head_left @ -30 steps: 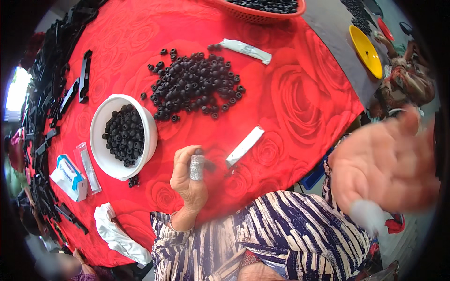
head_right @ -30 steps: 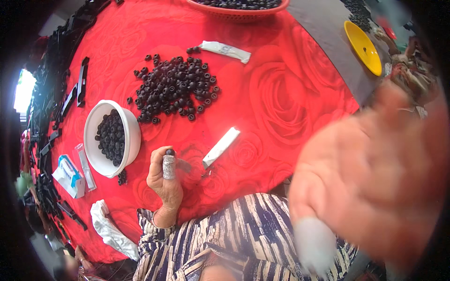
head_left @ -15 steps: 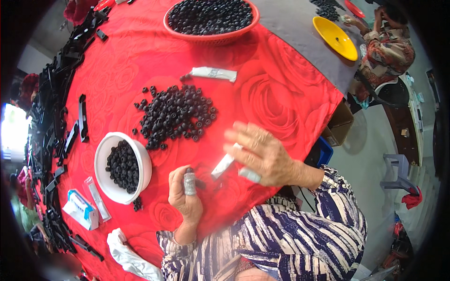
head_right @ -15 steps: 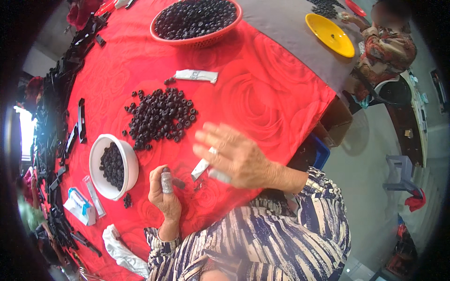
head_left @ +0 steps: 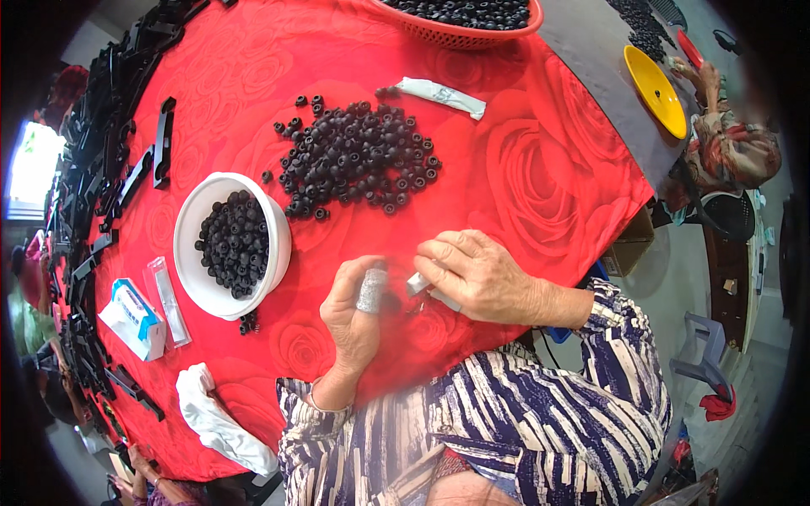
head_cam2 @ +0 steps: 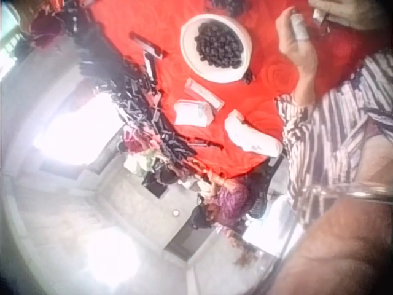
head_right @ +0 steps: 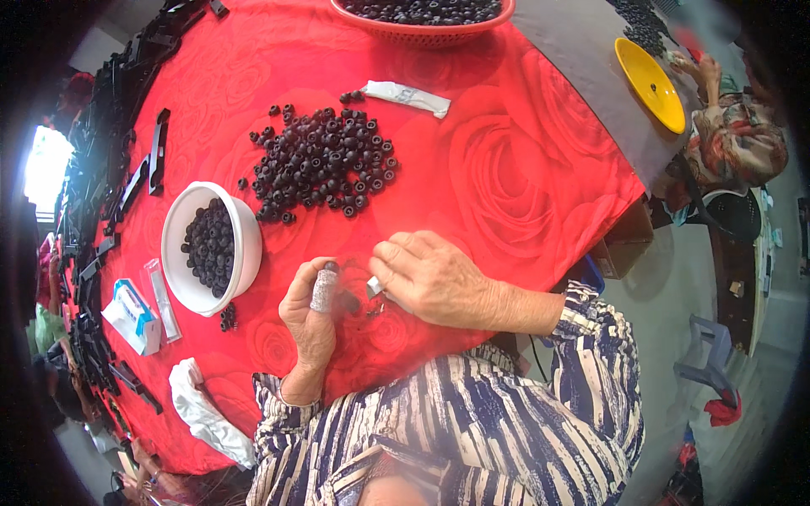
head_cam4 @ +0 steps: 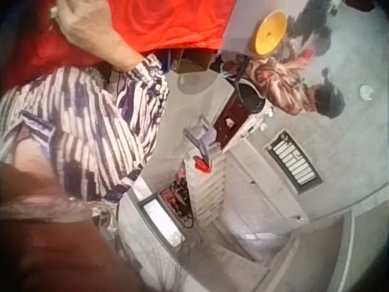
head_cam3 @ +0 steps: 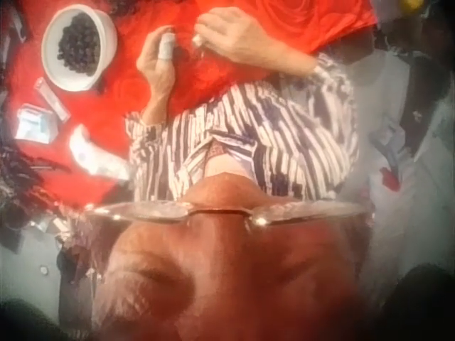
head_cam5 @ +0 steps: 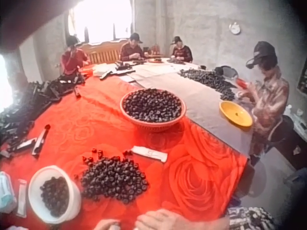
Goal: The person assembles black plastic parts using a cylindrical assembly tool on a workshop table.
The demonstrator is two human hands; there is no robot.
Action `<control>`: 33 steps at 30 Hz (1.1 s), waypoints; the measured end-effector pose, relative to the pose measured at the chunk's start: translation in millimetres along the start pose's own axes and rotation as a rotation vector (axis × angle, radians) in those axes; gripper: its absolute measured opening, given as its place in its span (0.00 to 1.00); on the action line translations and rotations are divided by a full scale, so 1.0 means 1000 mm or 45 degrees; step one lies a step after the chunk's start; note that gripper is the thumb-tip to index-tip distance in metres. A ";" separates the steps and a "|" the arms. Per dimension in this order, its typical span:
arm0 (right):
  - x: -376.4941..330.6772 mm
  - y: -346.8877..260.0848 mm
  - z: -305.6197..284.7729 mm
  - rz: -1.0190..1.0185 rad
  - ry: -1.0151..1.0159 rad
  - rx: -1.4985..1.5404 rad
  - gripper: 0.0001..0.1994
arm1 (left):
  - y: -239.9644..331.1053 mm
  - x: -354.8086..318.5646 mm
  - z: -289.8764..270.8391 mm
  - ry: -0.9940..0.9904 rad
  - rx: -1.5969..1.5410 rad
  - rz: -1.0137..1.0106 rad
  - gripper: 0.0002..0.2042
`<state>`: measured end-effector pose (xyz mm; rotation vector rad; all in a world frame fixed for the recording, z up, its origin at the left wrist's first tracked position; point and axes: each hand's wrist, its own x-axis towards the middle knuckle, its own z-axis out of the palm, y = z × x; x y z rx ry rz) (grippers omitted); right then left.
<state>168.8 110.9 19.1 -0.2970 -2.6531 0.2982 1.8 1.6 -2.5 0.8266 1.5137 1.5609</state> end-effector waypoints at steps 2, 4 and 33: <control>-0.002 0.005 0.008 0.004 -0.044 -0.088 0.14 | 0.002 0.000 0.000 -0.011 -0.009 0.000 0.09; 0.002 0.006 0.010 -0.014 -0.049 -0.049 0.12 | 0.003 -0.002 -0.002 0.009 -0.005 -0.049 0.09; 0.038 0.014 0.025 -0.178 0.328 0.589 0.16 | -0.005 0.002 -0.009 -0.283 -1.038 -0.695 0.13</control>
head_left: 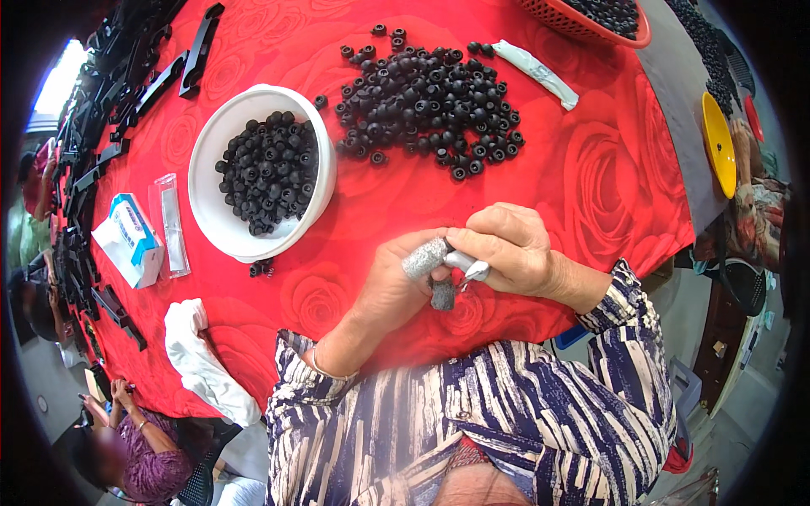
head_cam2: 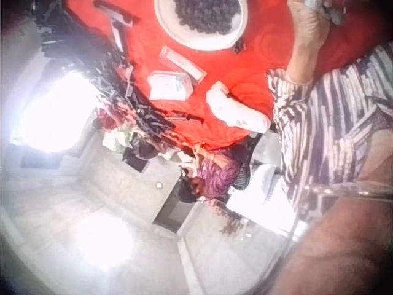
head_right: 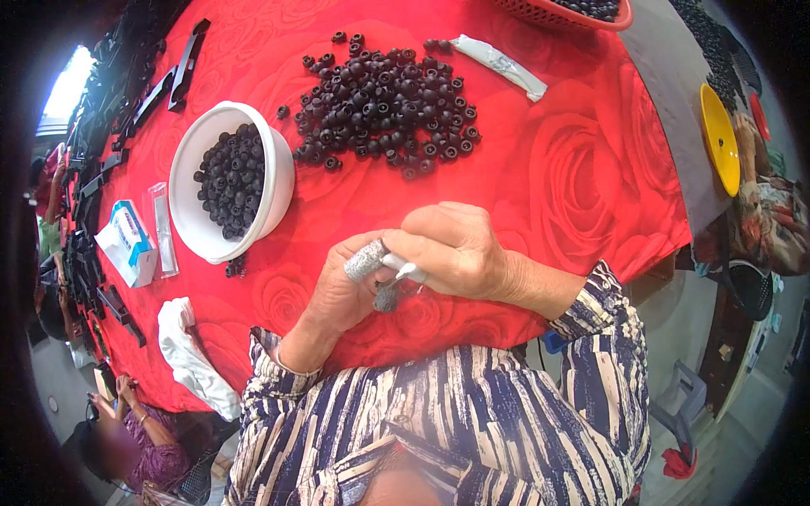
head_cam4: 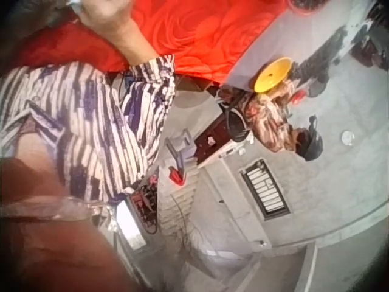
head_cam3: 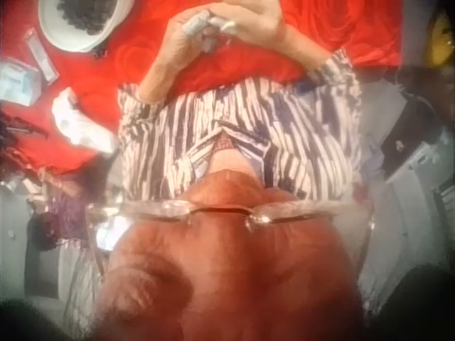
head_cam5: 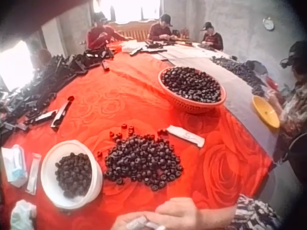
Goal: The person assembles black plastic parts using a cylindrical assembly tool on a workshop table.
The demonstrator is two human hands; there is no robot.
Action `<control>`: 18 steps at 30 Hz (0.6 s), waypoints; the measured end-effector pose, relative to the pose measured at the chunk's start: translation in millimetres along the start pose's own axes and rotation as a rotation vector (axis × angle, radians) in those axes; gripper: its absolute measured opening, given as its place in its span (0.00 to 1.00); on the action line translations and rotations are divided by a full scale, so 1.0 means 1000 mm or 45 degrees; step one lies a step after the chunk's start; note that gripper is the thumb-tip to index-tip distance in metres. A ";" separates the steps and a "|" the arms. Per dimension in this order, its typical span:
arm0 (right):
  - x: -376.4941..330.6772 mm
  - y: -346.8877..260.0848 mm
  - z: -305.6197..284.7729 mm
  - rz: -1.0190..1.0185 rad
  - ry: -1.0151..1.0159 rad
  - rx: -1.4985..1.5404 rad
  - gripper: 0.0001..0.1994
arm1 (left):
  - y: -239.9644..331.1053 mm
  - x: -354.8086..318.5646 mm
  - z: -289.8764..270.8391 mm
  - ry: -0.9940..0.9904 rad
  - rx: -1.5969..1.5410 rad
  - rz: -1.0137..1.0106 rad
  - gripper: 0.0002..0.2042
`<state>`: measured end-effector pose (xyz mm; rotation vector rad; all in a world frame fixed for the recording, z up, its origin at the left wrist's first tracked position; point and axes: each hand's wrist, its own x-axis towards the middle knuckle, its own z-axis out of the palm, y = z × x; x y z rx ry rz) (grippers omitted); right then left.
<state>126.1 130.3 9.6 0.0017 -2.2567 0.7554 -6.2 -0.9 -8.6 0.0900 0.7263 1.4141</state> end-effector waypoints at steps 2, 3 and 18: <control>-0.001 0.001 -0.002 -0.041 -0.015 -0.030 0.17 | 0.001 0.000 0.001 0.016 -0.002 -0.003 0.13; -0.002 0.002 -0.002 -0.083 -0.021 -0.062 0.17 | 0.002 0.000 0.001 -0.040 -0.054 -0.015 0.13; 0.001 -0.005 -0.011 0.339 -0.150 0.482 0.17 | 0.006 0.002 -0.008 -0.285 -0.018 -0.215 0.13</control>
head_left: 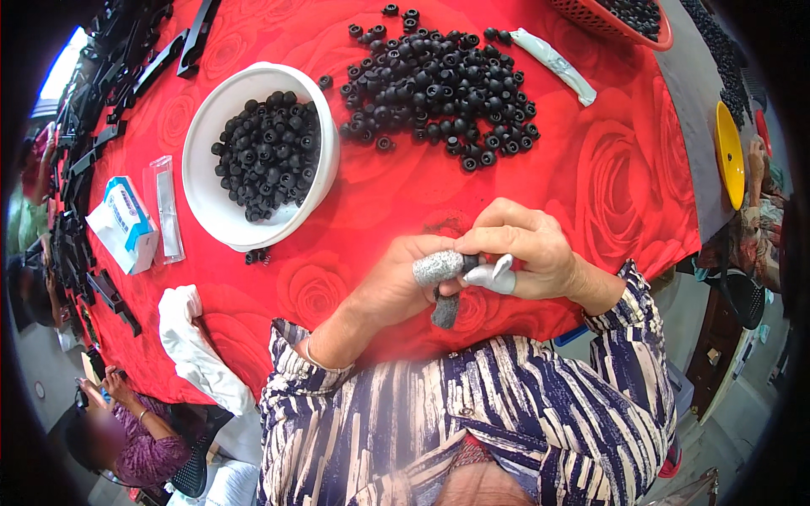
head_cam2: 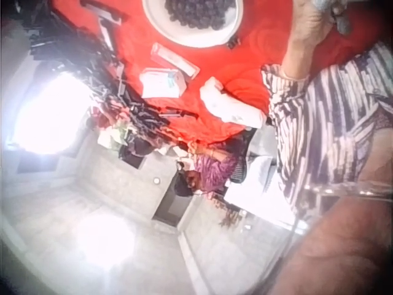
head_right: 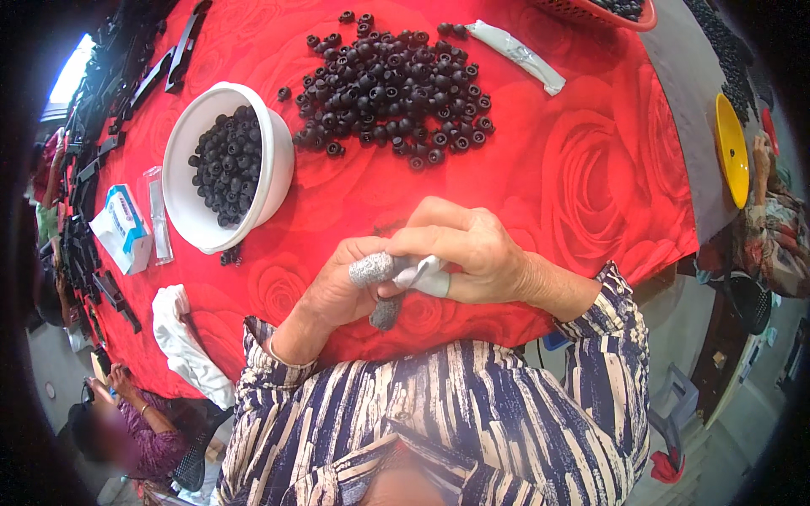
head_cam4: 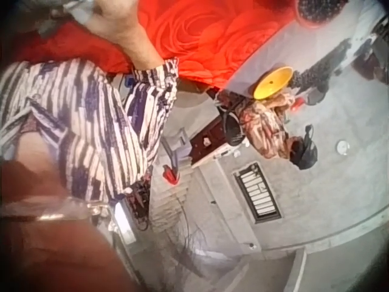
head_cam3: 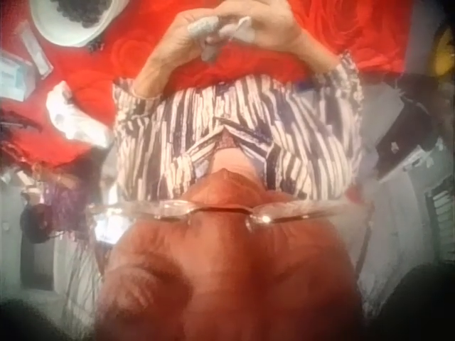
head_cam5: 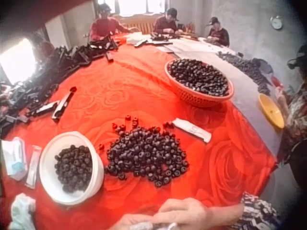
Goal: The person assembles black plastic parts using a cylindrical assembly tool on a workshop table.
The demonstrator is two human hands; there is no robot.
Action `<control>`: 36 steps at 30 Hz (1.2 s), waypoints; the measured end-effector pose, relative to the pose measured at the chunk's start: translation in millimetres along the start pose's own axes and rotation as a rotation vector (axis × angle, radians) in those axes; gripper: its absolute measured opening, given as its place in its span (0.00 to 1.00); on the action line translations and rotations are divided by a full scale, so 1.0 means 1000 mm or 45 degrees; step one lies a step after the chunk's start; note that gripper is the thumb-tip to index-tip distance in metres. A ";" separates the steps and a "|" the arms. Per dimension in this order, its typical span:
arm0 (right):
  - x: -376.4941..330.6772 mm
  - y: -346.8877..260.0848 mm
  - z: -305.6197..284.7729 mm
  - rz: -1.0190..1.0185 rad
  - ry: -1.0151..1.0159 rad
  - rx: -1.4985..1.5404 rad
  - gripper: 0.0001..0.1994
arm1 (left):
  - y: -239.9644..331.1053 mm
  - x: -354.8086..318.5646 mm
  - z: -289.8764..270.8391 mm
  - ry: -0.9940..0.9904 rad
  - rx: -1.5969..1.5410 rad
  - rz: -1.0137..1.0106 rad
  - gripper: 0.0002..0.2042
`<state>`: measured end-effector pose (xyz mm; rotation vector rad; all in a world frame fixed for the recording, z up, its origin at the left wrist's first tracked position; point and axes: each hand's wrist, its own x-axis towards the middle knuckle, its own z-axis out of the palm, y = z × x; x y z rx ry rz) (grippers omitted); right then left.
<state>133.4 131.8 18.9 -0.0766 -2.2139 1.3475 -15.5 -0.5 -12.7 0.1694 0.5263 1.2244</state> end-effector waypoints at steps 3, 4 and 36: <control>0.002 0.001 -0.007 0.050 -0.070 -0.039 0.15 | 0.001 -0.001 0.006 0.045 0.067 -0.029 0.13; 0.001 0.002 -0.009 0.049 -0.098 -0.072 0.14 | 0.001 -0.002 0.009 0.115 0.133 -0.005 0.13; -0.006 0.005 -0.007 -0.123 -0.091 -0.256 0.14 | 0.003 -0.005 0.017 0.298 0.246 -0.100 0.10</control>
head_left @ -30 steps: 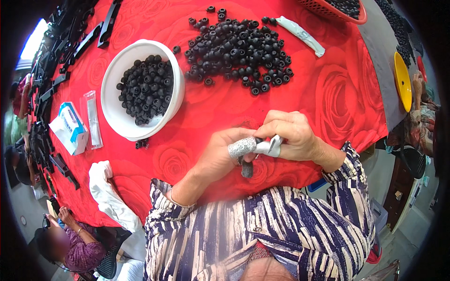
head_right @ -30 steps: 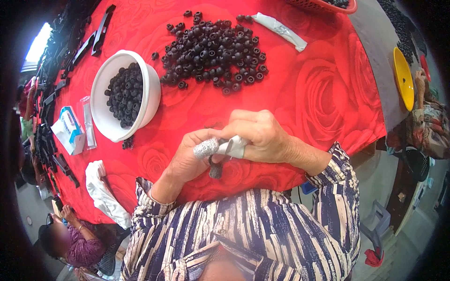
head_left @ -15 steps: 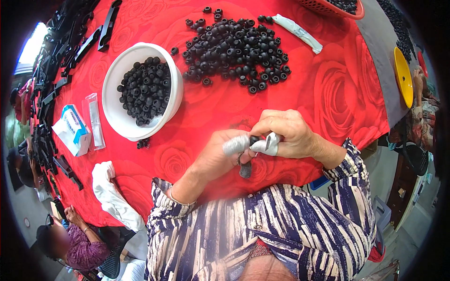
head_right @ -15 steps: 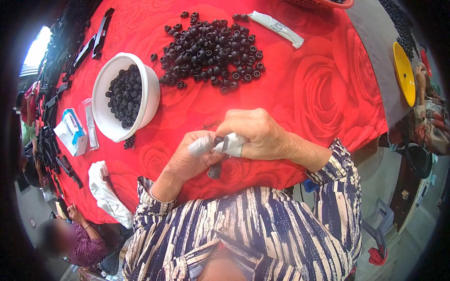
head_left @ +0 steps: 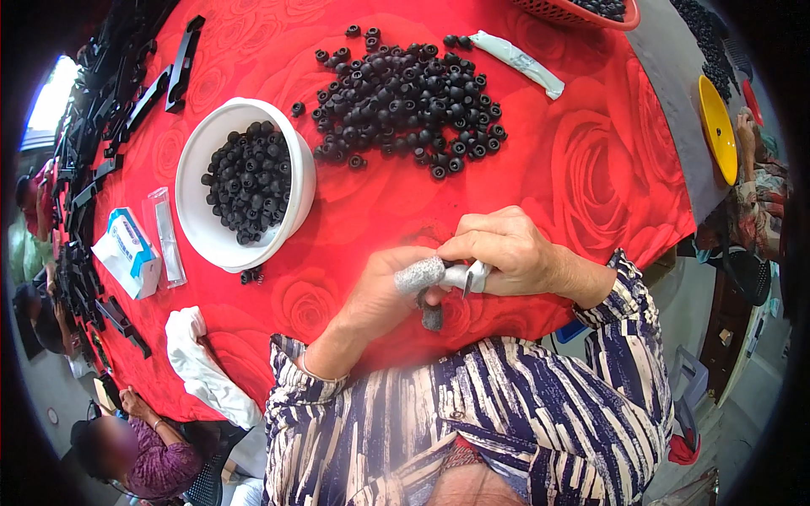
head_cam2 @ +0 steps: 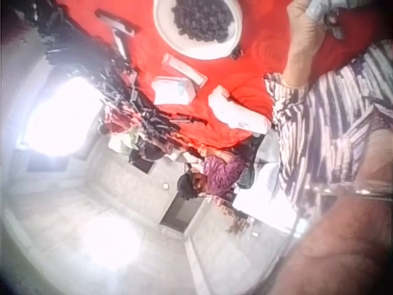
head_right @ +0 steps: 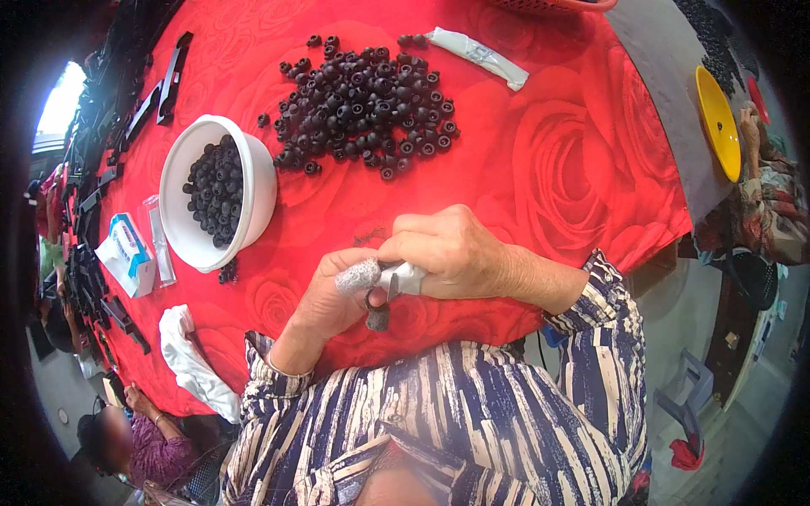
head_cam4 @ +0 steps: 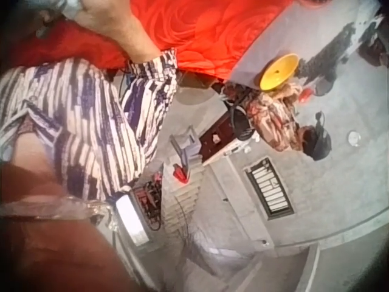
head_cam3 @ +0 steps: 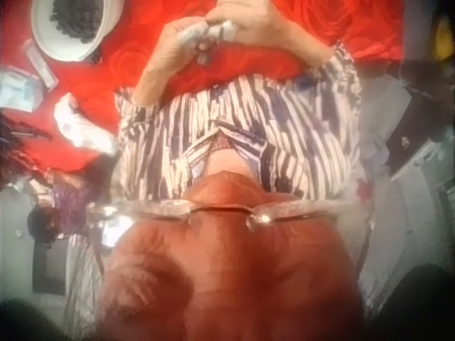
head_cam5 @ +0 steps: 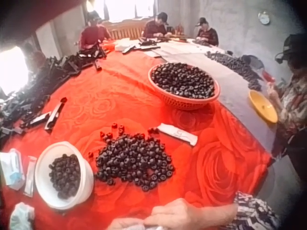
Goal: The person assembles black plastic parts using a cylindrical assembly tool on a workshop table.
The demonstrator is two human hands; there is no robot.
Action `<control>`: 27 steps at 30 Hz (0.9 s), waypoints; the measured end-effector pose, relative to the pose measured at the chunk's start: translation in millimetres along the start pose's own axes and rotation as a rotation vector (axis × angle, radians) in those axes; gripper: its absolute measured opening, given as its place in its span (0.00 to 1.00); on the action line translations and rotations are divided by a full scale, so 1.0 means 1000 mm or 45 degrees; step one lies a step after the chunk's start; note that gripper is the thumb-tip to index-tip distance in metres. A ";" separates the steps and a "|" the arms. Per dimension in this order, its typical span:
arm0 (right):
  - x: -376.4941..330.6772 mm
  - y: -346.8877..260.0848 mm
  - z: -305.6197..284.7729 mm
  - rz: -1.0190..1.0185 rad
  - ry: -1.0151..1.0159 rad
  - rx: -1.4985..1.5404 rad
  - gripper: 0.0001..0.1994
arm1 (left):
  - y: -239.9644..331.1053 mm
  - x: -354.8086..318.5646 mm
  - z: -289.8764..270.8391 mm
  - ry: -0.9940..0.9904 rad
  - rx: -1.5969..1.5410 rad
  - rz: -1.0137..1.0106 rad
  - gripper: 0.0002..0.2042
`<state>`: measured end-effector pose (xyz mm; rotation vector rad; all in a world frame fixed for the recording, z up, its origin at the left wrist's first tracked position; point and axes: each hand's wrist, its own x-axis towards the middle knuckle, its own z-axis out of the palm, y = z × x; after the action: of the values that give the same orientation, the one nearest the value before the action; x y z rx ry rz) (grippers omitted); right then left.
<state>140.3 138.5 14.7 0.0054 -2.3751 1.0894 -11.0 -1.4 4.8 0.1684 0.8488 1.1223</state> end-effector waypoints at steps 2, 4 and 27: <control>-0.001 0.001 0.001 -0.015 0.004 0.043 0.14 | 0.001 0.000 0.001 0.005 0.048 0.001 0.10; -0.001 0.002 0.000 0.064 -0.023 0.138 0.13 | 0.005 0.000 0.003 -0.025 0.025 -0.010 0.10; 0.007 -0.008 0.001 -0.059 0.027 0.051 0.16 | 0.001 -0.002 -0.010 -0.167 0.076 0.052 0.10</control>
<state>135.5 133.7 23.1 0.0629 -2.3227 1.1096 -19.0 -5.2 -0.1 0.3070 0.7650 1.1117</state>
